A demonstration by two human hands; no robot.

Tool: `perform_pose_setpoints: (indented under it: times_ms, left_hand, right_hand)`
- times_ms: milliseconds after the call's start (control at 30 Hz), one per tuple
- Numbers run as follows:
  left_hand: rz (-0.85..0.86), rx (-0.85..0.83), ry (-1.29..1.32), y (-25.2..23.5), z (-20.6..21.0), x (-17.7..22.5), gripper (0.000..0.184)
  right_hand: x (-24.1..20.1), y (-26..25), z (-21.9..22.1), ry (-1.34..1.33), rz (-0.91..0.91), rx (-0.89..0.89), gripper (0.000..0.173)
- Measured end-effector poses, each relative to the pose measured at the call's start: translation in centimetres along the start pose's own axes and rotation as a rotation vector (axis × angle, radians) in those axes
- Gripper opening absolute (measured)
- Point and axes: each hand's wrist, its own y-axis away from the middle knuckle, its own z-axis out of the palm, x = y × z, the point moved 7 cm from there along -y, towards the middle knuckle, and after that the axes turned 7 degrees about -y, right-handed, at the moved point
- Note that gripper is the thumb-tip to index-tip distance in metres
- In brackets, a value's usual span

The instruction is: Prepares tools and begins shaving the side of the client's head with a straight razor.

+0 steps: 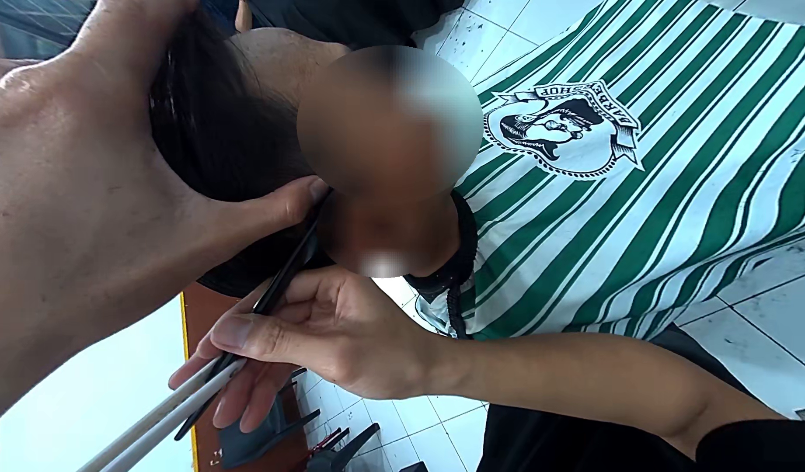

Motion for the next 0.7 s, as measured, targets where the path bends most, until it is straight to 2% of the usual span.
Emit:
perform_pose_setpoints:
  times_ms: [67,300,500,600,700]
  left_hand:
    - [0.000,-0.107,0.047,-0.1,-2.1,2.5,0.113]
    - [0.069,-0.028,-0.028,0.0,-4.3,4.8,0.106]
    - [0.048,-0.060,-0.041,-0.1,-3.3,3.6,0.109]
    - [0.036,0.036,-0.016,-0.4,-1.2,1.4,0.110]
    - [0.045,-0.072,-0.032,-0.3,-3.7,4.0,0.111]
  right_hand:
    - [0.0,0.0,-0.1,-0.008,0.000,0.001,0.015]
    - [-0.2,-0.1,0.4,0.004,-0.006,-0.026,0.017]
    - [0.1,0.0,-0.1,-0.008,-0.001,-0.011,0.016]
    - [-0.1,0.0,0.0,0.005,-0.022,-0.027,0.015]
    - [-0.1,-0.2,0.3,0.012,-0.018,-0.043,0.016]
